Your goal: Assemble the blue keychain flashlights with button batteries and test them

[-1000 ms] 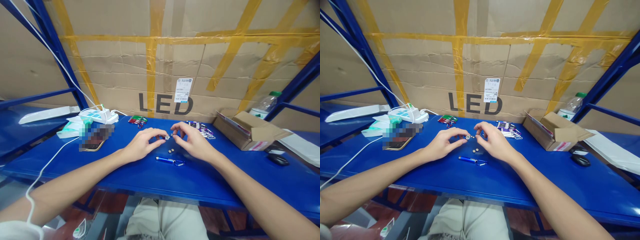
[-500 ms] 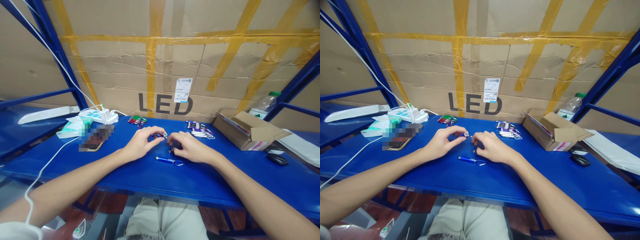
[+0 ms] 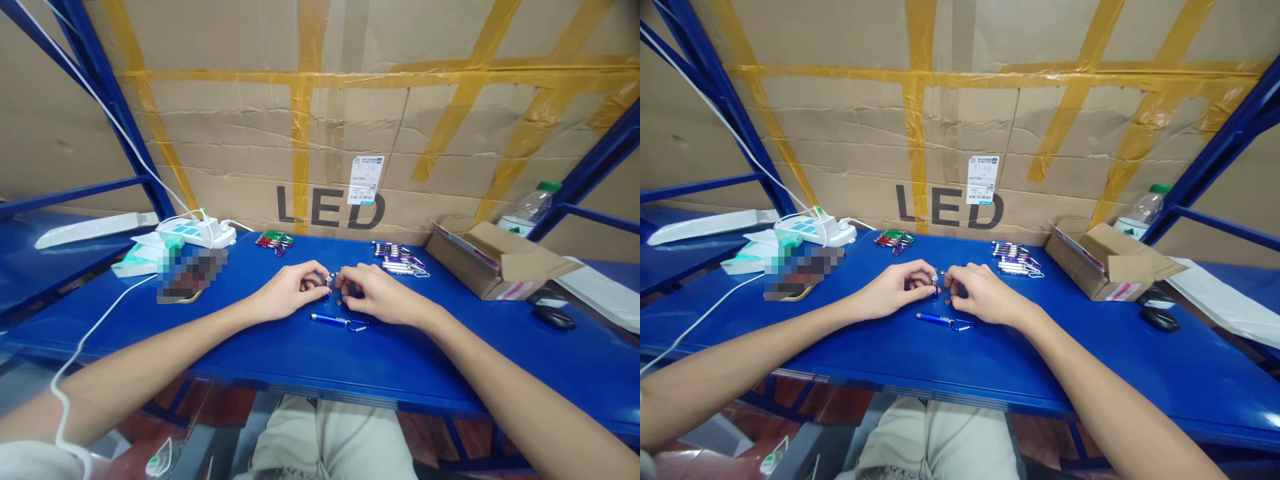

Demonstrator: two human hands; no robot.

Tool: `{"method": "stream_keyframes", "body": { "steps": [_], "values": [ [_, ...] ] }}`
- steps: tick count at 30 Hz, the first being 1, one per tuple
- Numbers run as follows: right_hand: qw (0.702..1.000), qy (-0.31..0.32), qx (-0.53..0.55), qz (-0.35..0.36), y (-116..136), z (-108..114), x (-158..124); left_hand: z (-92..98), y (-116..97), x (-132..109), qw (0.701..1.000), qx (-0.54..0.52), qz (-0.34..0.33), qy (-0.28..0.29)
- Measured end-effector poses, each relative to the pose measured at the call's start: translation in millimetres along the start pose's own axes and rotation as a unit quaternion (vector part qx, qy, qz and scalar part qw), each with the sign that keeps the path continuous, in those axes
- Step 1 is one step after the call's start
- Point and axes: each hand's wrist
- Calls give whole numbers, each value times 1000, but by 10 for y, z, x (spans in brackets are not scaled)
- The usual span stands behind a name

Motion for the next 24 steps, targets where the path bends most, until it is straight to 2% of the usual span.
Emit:
{"method": "stream_keyframes", "body": {
  "steps": [6,9,18,24],
  "values": [
    [987,-144,77,3,65,35,-8,-17,-64,-23,1000,4,-14,21],
    [976,-189,108,10,118,29,-10,-32,-78,-33,999,0,-21,33],
    [978,-165,122,20,162,-45,2,-48,-105,-39,998,11,-39,39],
    [980,-159,122,24,161,-40,-2,-42,-76,-25,999,18,-24,31]
  ]
}}
Point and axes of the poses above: each hand's wrist, its own x-axis towards the middle knuckle, its own z-axis out of the back of the hand, y = z × x, and after that the axes turned 5 degrees about -x, right-handed
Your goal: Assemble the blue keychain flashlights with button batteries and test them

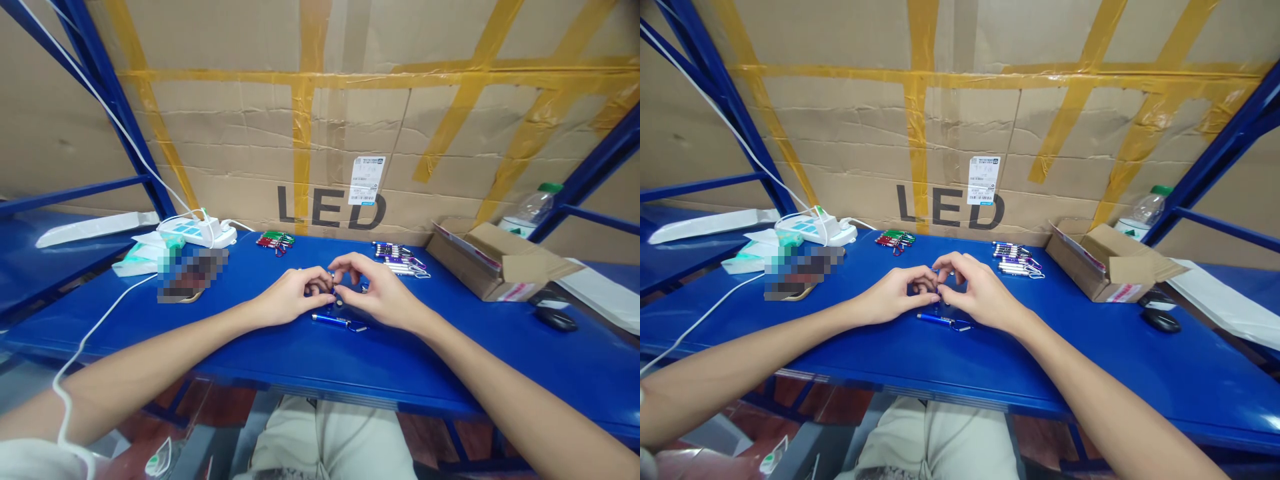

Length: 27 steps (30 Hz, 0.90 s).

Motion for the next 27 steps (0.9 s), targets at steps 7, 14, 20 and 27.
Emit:
{"method": "stream_keyframes", "body": {
  "steps": [7,14,20,27],
  "values": [
    [1000,2,-6,9,-3,6,-1,10,8,-1,999,43,18,-21],
    [1000,8,-17,12,-15,24,-12,8,4,0,999,43,14,-25],
    [999,10,-28,17,-23,12,-19,3,1,-1,999,45,12,-28],
    [999,5,-49,-4,-14,20,-7,14,-8,10,999,34,11,-40]
  ]
}}
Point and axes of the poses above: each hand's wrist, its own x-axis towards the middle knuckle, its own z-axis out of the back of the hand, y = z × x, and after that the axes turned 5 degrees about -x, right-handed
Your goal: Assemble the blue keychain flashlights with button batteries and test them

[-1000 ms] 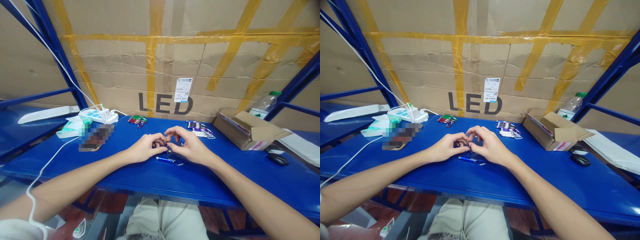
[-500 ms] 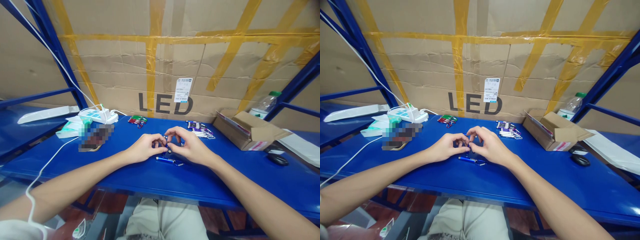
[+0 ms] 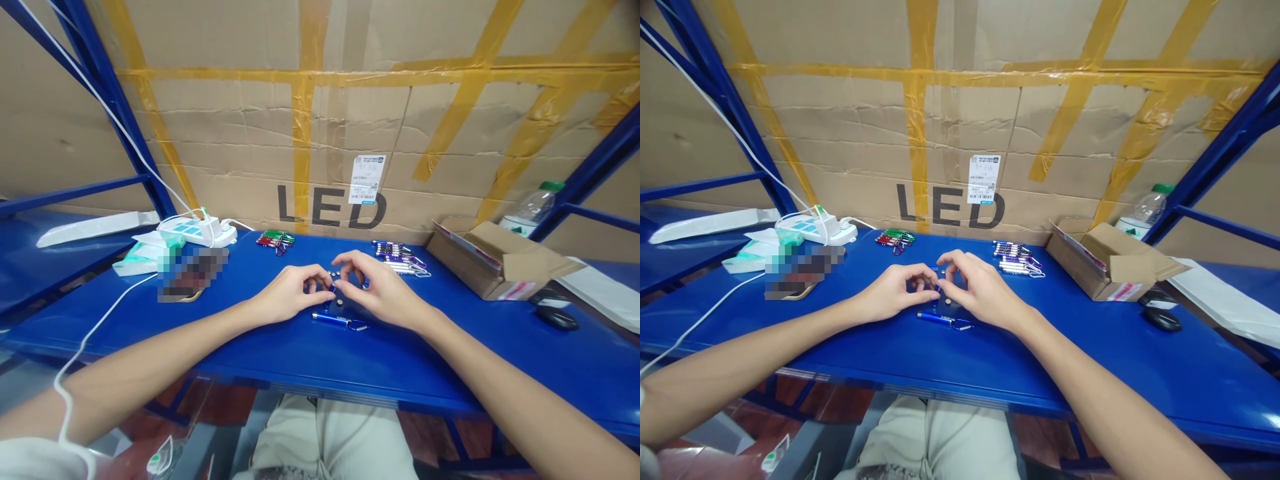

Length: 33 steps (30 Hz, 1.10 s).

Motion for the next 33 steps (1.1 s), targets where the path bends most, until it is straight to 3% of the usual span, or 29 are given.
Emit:
{"method": "stream_keyframes", "body": {
  "steps": [8,16,22,30,33],
  "values": [
    [990,127,-64,6,-85,-2,-19,24,33,25,998,19,3,-61],
    [983,174,-63,5,-77,0,-10,24,105,48,996,7,14,-90],
    [987,148,-53,19,-114,-21,-23,26,118,53,996,7,20,-91],
    [1000,-4,-22,0,-37,17,10,19,48,33,998,17,10,-53],
    [1000,-30,-1,-2,-13,15,14,14,4,15,999,21,-4,-32]
  ]
}}
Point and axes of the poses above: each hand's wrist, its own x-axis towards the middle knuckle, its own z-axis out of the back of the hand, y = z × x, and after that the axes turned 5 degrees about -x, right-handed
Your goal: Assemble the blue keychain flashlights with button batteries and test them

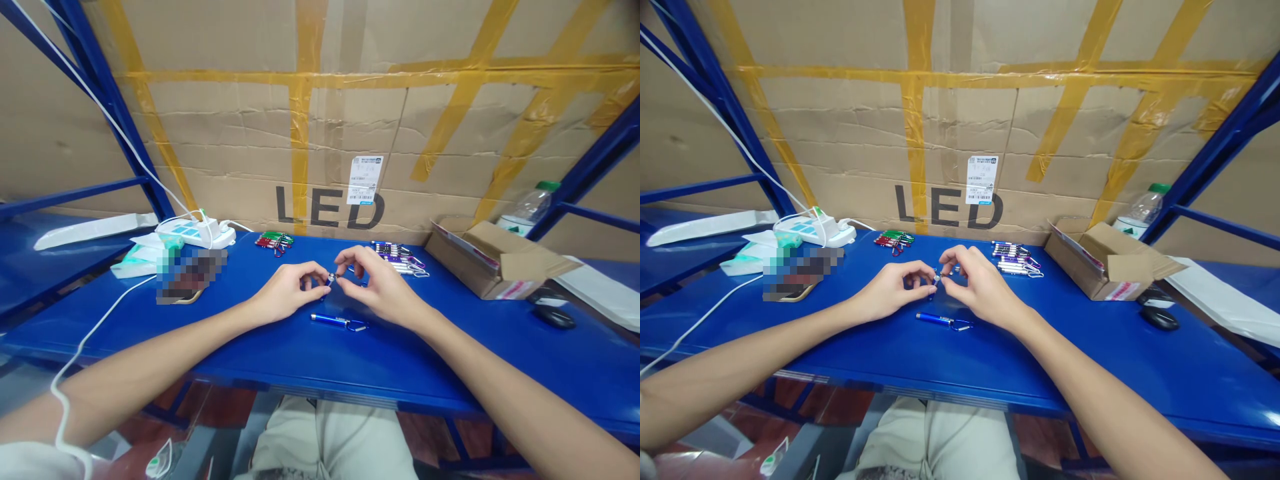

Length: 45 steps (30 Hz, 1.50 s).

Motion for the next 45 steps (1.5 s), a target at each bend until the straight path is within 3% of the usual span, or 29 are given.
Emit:
{"method": "stream_keyframes", "body": {
  "steps": [14,45],
  "values": [
    [999,34,-2,16,0,-6,-10,-7,-3,-18,999,0,-36,13],
    [998,21,-18,50,35,3,-2,10,44,20,999,-15,21,-27]
  ]
}}
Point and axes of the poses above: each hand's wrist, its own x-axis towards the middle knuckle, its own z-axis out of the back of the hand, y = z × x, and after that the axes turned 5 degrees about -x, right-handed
